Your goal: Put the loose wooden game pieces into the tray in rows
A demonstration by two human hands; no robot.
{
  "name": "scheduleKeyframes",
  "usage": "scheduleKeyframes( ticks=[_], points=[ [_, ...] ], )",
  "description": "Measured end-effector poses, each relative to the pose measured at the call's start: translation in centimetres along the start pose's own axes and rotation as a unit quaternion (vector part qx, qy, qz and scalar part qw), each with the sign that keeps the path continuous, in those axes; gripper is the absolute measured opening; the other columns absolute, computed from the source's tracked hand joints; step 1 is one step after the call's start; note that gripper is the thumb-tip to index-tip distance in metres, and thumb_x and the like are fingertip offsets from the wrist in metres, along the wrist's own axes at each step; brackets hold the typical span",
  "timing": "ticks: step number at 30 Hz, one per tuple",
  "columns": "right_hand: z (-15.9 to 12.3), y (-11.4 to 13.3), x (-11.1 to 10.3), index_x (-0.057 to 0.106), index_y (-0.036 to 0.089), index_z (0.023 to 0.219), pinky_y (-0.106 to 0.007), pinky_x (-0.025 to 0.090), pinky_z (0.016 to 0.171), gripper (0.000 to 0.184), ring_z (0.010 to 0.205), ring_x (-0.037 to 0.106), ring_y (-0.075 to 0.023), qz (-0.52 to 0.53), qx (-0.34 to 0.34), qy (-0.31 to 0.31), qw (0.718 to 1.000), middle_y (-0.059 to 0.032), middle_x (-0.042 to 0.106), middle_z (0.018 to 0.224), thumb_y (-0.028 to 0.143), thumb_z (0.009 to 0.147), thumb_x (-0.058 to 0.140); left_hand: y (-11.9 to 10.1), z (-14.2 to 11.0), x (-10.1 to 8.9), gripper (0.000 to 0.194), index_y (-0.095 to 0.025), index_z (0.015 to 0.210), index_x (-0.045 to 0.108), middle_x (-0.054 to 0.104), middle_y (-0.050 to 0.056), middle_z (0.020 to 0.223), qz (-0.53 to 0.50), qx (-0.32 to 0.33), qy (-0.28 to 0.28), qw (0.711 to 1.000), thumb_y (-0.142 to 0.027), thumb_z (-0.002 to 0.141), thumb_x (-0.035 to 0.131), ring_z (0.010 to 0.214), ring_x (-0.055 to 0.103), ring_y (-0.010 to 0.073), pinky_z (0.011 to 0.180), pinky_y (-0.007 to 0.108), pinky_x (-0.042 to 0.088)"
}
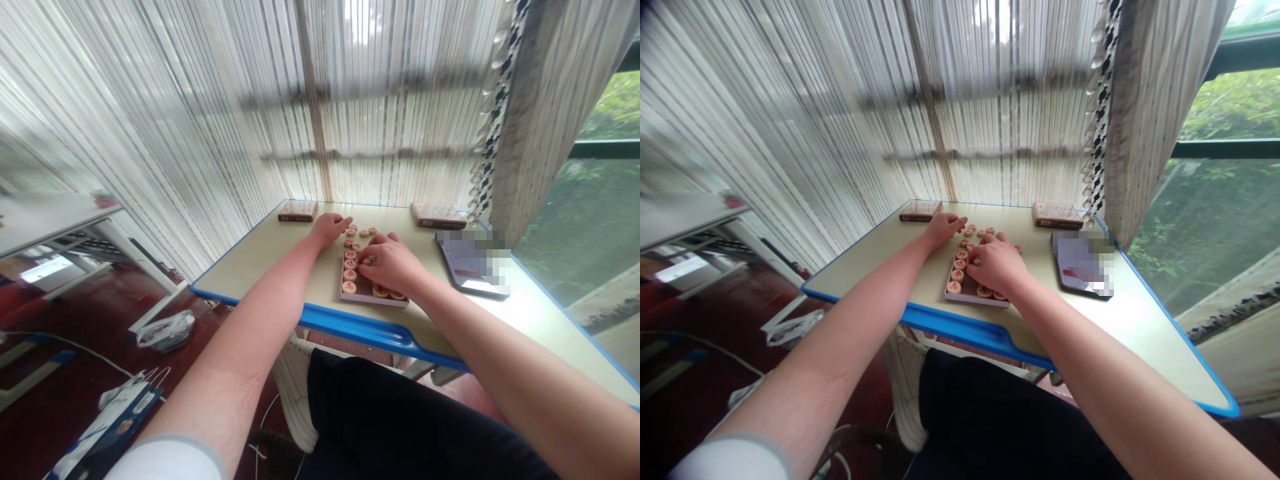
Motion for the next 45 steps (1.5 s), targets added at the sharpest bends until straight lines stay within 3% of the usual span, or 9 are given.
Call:
scheduleKeyframes(
  ticks=[16,21,24,27,33,37,41,45],
  points=[
    [0.3,-0.8,0.2,0.074,0.028,0.086,-0.033,0.038,0.083,0.021,0.092,0.046,-0.0235,-0.006,0.028,-0.015,0.999,-0.0065,0.061,0.097,0.035,0.074,0.058,0.4,0.2,0.3,0.054,-0.012,0.073,0.069,0.069,0.007,0.069,-0.017,-0.021,0.007,1.0,-0.057,0.083,0.041,0.06,0.057,0.0127,0.067,0.027,0.045],
    [0.4,-0.8,0.3,0.073,0.028,0.088,-0.033,0.037,0.084,0.022,0.093,0.045,-0.0236,-0.015,0.029,-0.01,0.999,-0.0075,0.059,0.099,0.036,0.075,0.058,0.4,0.4,0.6,0.043,-0.011,0.08,0.07,0.071,0.008,0.079,0.006,-0.008,0.015,1.0,-0.044,0.084,0.043,0.073,0.061,0.0167,0.073,0.029,0.046],
    [0.4,-0.8,0.2,0.073,0.029,0.088,-0.034,0.038,0.084,0.021,0.093,0.045,-0.0238,-0.014,0.029,-0.011,0.999,-0.0068,0.06,0.098,0.037,0.075,0.058,0.0,0.7,0.9,0.033,-0.015,0.087,0.071,0.071,0.006,0.092,0.025,0.009,0.026,0.999,-0.03,0.082,0.043,0.091,0.061,0.018,0.084,0.029,0.046],
    [0.3,-0.7,0.1,0.073,0.029,0.087,-0.034,0.039,0.083,0.021,0.093,0.046,-0.024,-0.009,0.032,-0.01,0.999,-0.0073,0.06,0.099,0.037,0.075,0.059,-0.3,0.8,1.1,0.035,-0.017,0.091,0.072,0.069,0.005,0.106,0.04,0.019,0.034,0.998,-0.021,0.082,0.038,0.106,0.057,0.0178,0.097,0.029,0.04],
    [0.3,-0.8,0.2,0.074,0.027,0.088,-0.034,0.039,0.083,0.021,0.094,0.048,-0.0238,0.002,0.034,-0.005,0.999,-0.0074,0.061,0.096,0.034,0.076,0.058,-0.2,0.6,2.7,0.036,-0.018,0.098,0.069,0.067,0.004,0.113,-0.002,0.02,0.104,0.994,-0.021,0.085,0.035,0.113,0.055,0.0152,0.101,0.027,0.037],
    [0.4,-0.8,0.2,0.074,0.027,0.086,-0.034,0.039,0.084,0.02,0.094,0.048,-0.0239,0.02,0.032,-0.011,0.999,-0.0068,0.061,0.095,0.034,0.075,0.059,0.0,0.5,3.1,0.035,-0.017,0.096,0.069,0.068,0.006,0.112,-0.023,0.023,0.113,0.993,-0.024,0.085,0.036,0.109,0.057,0.0144,0.097,0.023,0.039],
    [0.5,-2.6,-1.4,0.072,0.023,0.092,-0.035,0.038,0.089,0.026,0.097,0.049,-0.0245,0.061,0.064,-0.087,0.992,-0.0086,0.061,0.1,0.033,0.077,0.054,-0.1,0.5,2.8,0.037,-0.014,0.098,0.069,0.068,0.009,0.11,-0.014,0.031,0.106,0.994,-0.022,0.084,0.035,0.106,0.059,0.0156,0.094,0.024,0.041],
    [0.1,-7.4,-3.3,0.068,0.018,0.105,-0.039,0.038,0.09,0.036,0.101,0.05,-0.027,0.051,0.176,-0.196,0.963,-0.0121,0.06,0.104,0.021,0.077,0.046,-0.5,0.3,2.5,0.038,-0.013,0.097,0.07,0.069,0.009,0.108,-0.007,0.029,0.102,0.994,-0.023,0.084,0.036,0.103,0.06,0.0165,0.092,0.025,0.042]
  ],
)
Point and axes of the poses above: each hand's wrist, its own z-axis towards the middle knuckle, its own x-axis out of the palm, y = z × x, the point moved 8 cm from there along z, towards the middle knuckle
